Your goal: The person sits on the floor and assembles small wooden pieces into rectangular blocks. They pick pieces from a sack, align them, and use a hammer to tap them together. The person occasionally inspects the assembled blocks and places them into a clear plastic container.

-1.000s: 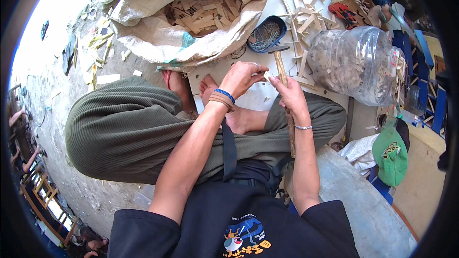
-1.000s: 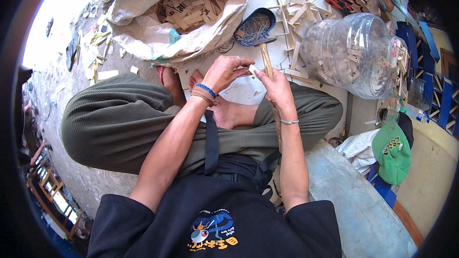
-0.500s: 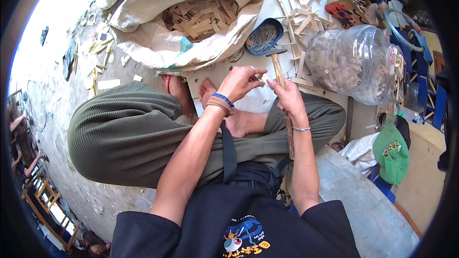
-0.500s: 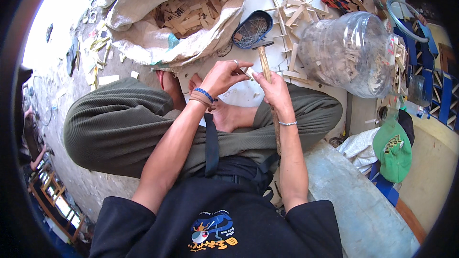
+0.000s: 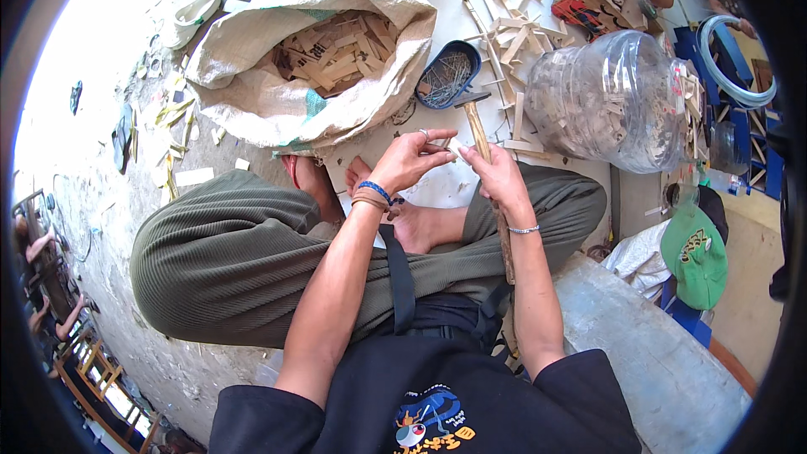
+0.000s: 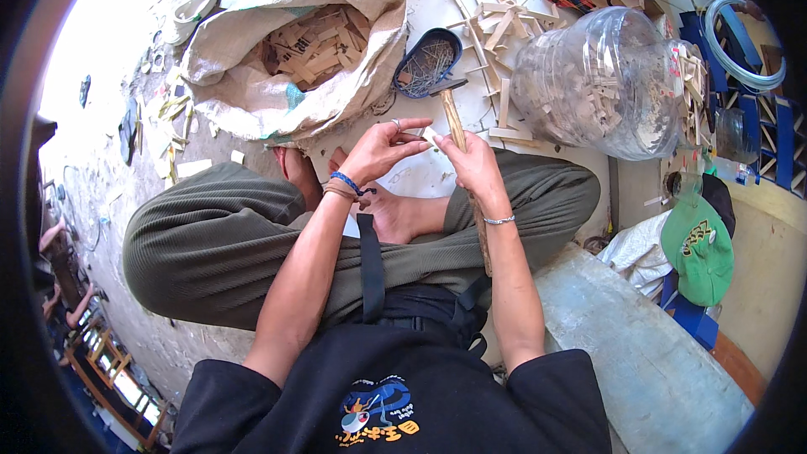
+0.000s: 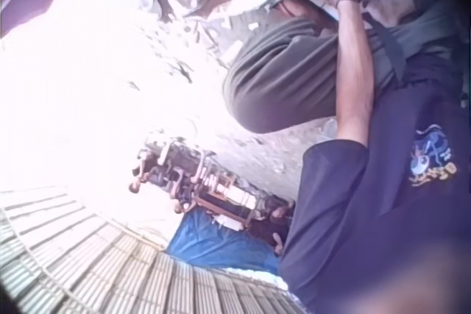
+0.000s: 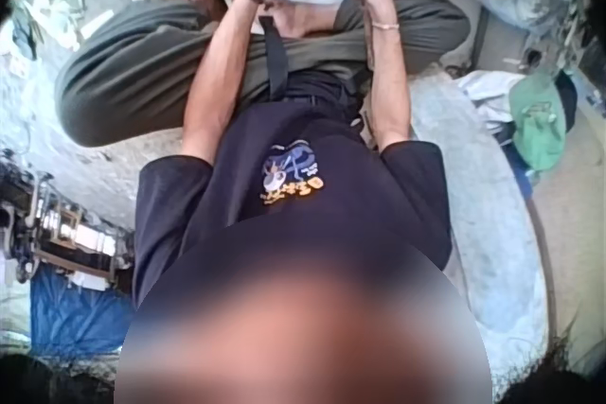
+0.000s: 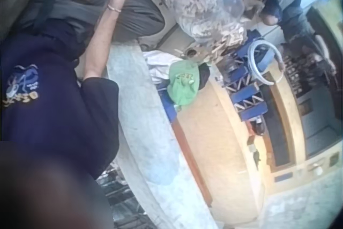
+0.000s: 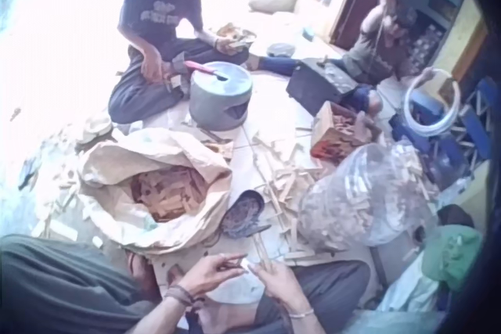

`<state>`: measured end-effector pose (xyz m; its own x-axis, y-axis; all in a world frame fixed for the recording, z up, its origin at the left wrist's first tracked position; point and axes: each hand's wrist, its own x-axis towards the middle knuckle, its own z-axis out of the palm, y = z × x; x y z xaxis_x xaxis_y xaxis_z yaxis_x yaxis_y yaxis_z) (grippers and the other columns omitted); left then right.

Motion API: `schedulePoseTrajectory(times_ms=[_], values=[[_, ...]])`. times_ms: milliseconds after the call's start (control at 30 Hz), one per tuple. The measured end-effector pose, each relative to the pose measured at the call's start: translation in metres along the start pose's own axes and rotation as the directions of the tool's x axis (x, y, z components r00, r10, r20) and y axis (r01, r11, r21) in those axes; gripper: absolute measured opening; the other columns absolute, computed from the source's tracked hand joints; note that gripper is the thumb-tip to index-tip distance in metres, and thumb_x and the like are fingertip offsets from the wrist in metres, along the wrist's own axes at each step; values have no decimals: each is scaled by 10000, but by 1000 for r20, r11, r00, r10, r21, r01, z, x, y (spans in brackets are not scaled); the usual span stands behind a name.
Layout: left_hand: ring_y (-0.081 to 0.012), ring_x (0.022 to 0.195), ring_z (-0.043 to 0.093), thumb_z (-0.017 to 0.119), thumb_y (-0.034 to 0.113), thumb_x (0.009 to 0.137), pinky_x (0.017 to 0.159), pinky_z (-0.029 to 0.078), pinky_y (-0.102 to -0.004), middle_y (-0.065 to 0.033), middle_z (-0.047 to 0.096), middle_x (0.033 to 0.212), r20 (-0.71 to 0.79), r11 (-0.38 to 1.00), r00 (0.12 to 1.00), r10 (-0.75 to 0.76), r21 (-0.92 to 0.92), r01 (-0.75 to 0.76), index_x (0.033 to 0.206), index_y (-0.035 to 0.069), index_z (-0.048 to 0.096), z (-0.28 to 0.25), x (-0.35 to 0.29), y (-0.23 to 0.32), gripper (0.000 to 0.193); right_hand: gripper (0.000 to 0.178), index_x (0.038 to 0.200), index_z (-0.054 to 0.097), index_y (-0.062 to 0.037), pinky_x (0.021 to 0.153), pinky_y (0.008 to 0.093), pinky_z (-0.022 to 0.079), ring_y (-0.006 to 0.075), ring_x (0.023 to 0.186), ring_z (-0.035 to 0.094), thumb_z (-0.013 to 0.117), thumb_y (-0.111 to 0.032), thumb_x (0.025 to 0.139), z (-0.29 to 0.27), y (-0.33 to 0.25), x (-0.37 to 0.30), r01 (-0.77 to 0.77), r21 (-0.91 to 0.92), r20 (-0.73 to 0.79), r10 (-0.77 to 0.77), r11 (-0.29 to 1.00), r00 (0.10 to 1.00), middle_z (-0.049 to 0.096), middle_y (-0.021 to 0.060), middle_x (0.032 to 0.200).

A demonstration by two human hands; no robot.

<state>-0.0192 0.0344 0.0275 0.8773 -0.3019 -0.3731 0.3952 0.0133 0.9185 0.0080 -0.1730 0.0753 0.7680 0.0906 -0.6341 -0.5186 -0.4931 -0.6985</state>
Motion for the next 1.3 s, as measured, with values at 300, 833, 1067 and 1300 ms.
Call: schedulePoseTrajectory(times_ms=[300,833,1067,1300], values=[[-102,1101,684,725,207,1018,937,551,-259,-81,755,1169,-21,998,1000,-6,-61,5,1446,39,620,2,-1,-2,472,369,943,684,-23,415,285,362,69,468,438,713,-387,995,1,0,0,28,-2,17,-28,1000,999,477,-53,609],[-116,1068,704,711,187,1022,957,587,-267,-54,726,1197,-78,993,997,23,-112,-31,1297,21,684,8,2,-5,323,366,929,667,-22,416,282,370,73,461,440,714,-378,997,1,1,-1,5,-5,23,-5,1000,1000,474,-47,604],[-108,1027,709,714,131,1013,931,592,-260,-49,750,1152,-110,994,994,11,-110,-23,1233,22,728,9,4,-13,246,358,939,663,-25,416,283,371,75,456,445,709,-373,1004,2,0,-2,6,-11,17,-6,1000,1000,476,-41,596],[-138,1074,713,750,118,982,962,583,-281,-84,737,1241,-100,985,991,89,-140,-103,1217,24,739,8,2,-15,253,356,943,663,-22,420,287,373,77,460,449,703,-370,1008,2,-1,-4,-1,5,25,1,1000,1000,480,-38,604]])
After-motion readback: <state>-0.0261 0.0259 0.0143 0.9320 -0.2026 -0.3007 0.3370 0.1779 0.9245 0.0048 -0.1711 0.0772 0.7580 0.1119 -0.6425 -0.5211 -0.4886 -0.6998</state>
